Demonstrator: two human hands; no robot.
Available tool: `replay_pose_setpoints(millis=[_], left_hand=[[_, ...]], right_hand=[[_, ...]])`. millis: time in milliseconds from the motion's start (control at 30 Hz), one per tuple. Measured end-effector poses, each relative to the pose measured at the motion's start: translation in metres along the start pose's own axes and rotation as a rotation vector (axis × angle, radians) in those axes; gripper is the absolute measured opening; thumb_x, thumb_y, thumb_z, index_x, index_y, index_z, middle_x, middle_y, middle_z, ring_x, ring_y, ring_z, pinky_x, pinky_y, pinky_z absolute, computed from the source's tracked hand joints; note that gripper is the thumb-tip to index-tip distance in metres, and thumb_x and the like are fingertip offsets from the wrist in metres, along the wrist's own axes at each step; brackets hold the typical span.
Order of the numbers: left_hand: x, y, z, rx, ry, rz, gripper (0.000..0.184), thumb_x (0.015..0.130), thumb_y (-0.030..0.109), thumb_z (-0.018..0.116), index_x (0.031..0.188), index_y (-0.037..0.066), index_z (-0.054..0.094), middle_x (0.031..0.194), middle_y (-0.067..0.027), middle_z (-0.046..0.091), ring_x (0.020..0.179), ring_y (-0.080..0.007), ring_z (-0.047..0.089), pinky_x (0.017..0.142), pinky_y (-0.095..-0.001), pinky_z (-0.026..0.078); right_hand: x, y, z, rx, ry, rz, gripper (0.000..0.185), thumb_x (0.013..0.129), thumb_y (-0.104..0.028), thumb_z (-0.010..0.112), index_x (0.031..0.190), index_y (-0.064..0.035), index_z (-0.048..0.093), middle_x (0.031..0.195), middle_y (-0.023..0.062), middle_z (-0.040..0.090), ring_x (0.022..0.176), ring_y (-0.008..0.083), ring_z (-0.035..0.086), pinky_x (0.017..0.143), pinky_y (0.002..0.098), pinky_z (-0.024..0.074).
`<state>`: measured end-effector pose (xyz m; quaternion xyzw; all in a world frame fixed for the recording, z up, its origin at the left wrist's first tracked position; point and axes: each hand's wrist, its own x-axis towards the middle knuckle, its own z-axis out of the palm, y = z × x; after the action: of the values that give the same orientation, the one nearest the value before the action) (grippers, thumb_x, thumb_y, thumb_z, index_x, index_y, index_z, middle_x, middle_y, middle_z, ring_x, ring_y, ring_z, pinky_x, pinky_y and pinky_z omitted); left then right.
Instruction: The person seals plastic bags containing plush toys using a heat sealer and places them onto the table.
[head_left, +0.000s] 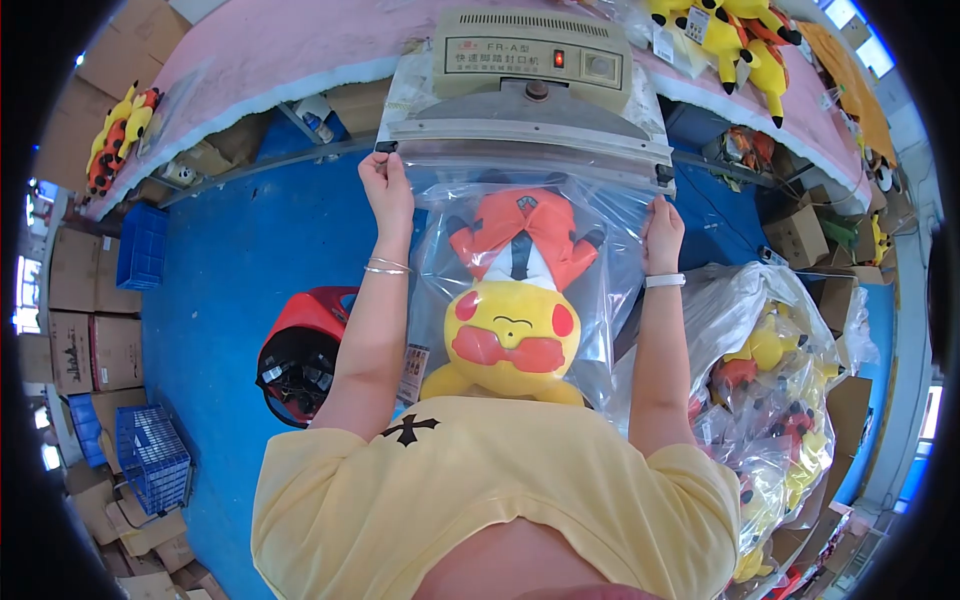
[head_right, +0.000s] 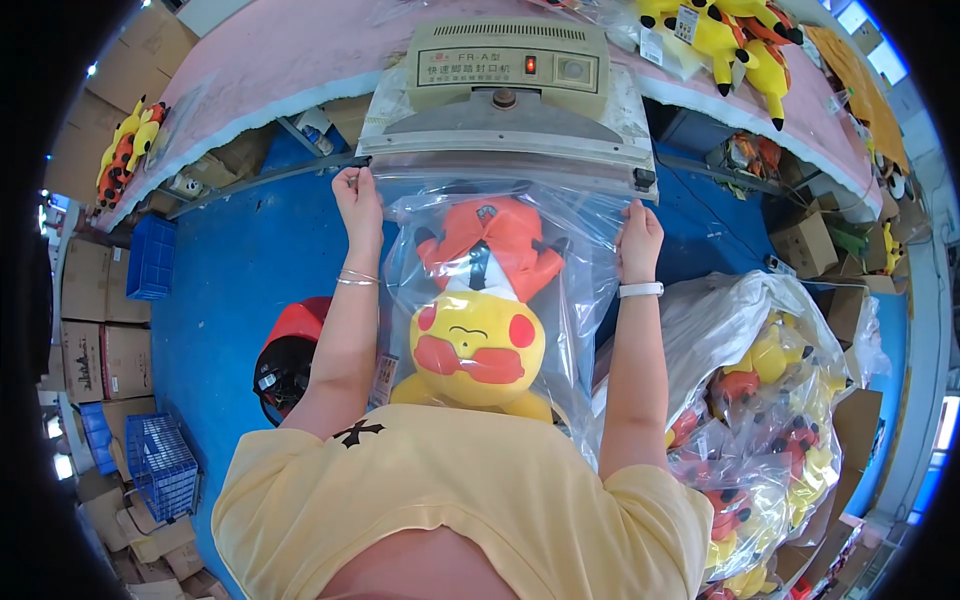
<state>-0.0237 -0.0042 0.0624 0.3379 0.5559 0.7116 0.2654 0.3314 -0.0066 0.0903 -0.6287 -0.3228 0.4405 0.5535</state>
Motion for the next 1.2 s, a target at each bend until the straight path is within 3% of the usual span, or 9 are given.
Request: replay_pose_setpoints(millis=[233, 367, 700, 1200], left_hand=[[0.005, 0.000, 0.002, -0.039, 0.052, -0.026, 0.020, 0.088, 0.016, 0.053, 0.099, 0.007, 0.039, 0.071, -0.0017, 0.046, 0.053, -0.0063, 0.038, 0.043, -0.0209, 0.032], [0.007, 0.003, 0.007, 0.011, 0.097, -0.010, 0.018, 0.089, 0.014, 0.050, 0.096, 0.004, 0.038, 0.078, -0.0044, 0.044, 0.063, -0.0089, 0.041, 0.058, -0.0216, 0.039], [0.014, 0.000, 0.012, 0.199, 0.244, 0.222, 0.021, 0.091, 0.015, 0.047, 0.099, 0.001, 0.035, 0.086, -0.0068, 0.040, 0.072, -0.0117, 0.041, 0.067, -0.0239, 0.040], [0.024, 0.008, 0.021, 0.325, 0.247, 0.208, 0.021, 0.093, 0.020, 0.044, 0.095, 0.001, 0.035, 0.085, -0.0072, 0.041, 0.071, -0.0133, 0.042, 0.069, -0.0257, 0.041]], right_hand=[[0.002, -0.012, 0.004, 0.039, -0.014, -0.062, 0.027, 0.091, -0.029, 0.047, 0.076, -0.0071, 0.053, 0.045, -0.0023, 0.038, 0.035, 0.0063, 0.033, 0.033, 0.0215, 0.0228], [0.003, -0.015, 0.005, 0.041, 0.008, -0.104, 0.027, 0.091, -0.030, 0.048, 0.077, -0.0070, 0.053, 0.046, -0.0026, 0.039, 0.035, 0.0059, 0.032, 0.033, 0.0209, 0.0234], [0.011, -0.009, 0.007, 0.035, -0.015, -0.097, 0.023, 0.090, -0.028, 0.051, 0.084, -0.0062, 0.053, 0.050, -0.0019, 0.041, 0.035, 0.0053, 0.033, 0.033, 0.0201, 0.0241], [0.020, 0.001, 0.017, 0.095, 0.101, -0.161, 0.024, 0.090, -0.027, 0.051, 0.098, -0.0039, 0.048, 0.054, -0.0014, 0.043, 0.035, 0.0041, 0.032, 0.031, 0.0184, 0.0238]])
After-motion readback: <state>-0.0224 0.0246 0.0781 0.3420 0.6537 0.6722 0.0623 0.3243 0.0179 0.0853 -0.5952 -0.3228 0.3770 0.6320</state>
